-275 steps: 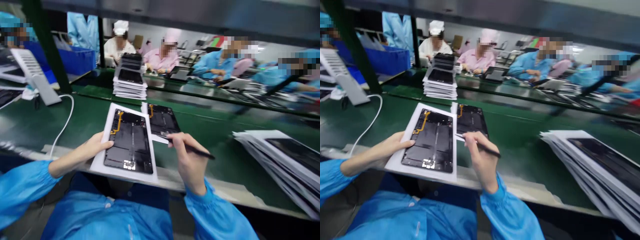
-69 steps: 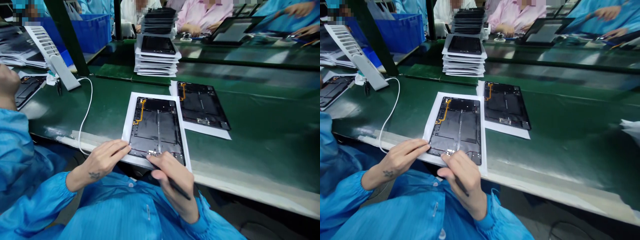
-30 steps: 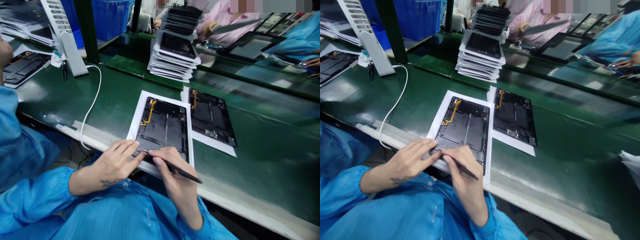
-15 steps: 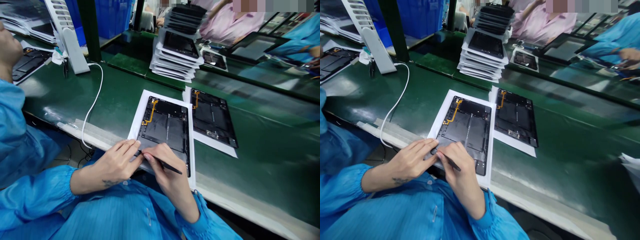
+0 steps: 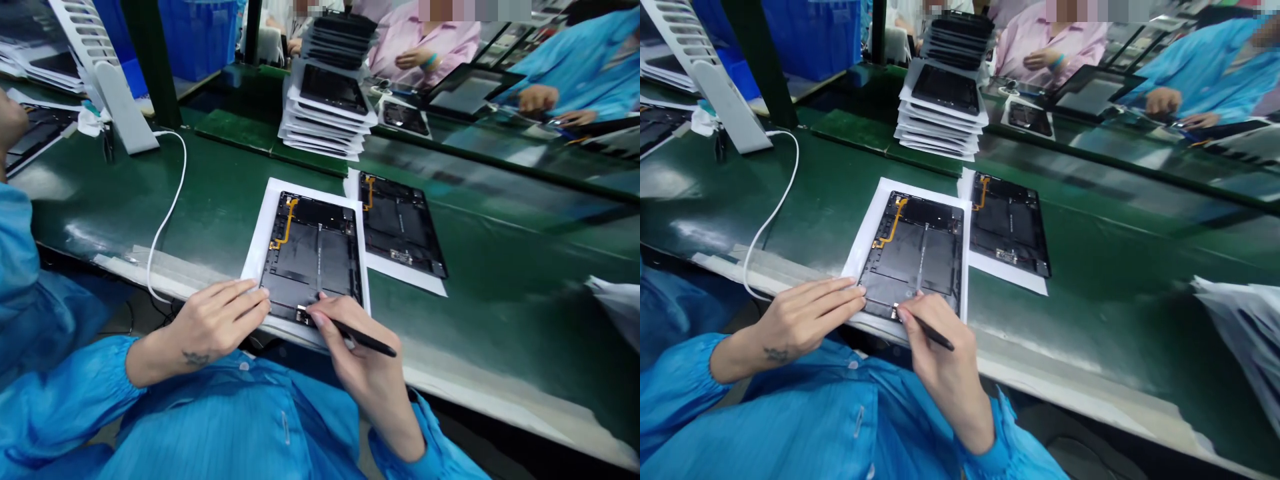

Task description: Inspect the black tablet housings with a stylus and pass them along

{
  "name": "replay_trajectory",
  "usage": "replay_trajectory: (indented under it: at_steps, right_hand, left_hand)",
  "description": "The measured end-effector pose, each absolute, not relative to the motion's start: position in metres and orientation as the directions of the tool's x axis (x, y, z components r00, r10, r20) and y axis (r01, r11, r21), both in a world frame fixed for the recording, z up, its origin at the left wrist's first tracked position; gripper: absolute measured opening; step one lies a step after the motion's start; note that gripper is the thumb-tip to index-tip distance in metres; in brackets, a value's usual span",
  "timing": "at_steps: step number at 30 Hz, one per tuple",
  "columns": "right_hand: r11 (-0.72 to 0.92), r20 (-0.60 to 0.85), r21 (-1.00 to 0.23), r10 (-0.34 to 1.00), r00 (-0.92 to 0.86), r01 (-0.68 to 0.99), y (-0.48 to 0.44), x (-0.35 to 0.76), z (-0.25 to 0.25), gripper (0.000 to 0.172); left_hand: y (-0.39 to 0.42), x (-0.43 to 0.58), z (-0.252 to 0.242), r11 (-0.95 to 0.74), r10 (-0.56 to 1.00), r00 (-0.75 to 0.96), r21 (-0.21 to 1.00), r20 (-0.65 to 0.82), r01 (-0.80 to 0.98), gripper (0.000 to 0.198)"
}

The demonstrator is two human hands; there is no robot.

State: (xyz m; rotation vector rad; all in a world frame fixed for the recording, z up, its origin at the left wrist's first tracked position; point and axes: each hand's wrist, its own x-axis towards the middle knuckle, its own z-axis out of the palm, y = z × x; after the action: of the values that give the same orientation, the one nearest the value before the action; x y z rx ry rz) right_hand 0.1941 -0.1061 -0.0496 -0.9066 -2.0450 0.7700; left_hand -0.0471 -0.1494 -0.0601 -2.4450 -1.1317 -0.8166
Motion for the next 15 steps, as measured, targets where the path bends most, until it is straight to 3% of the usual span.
replay_trajectory:
  at_steps: [11, 15]
  right_hand:
    - [0.671, 0.491, -0.649, 0.729, -0.476, 0.359, -0.114, 0.191, -0.047, 0.019]
    - [0.724, 0.493, -0.545, 0.685, -0.536, 0.424, -0.12, 0.191, -0.048, 0.02]
  left_hand:
    - [-0.144, -0.036, -0.051, -0.603, 0.603, 0.539, -0.106, 0.588, 0.791, 0.03]
    - [-0.137, -0.029, -0.052, -0.629, 0.599, 0.578, -0.122, 0.554, 0.768, 0.027]
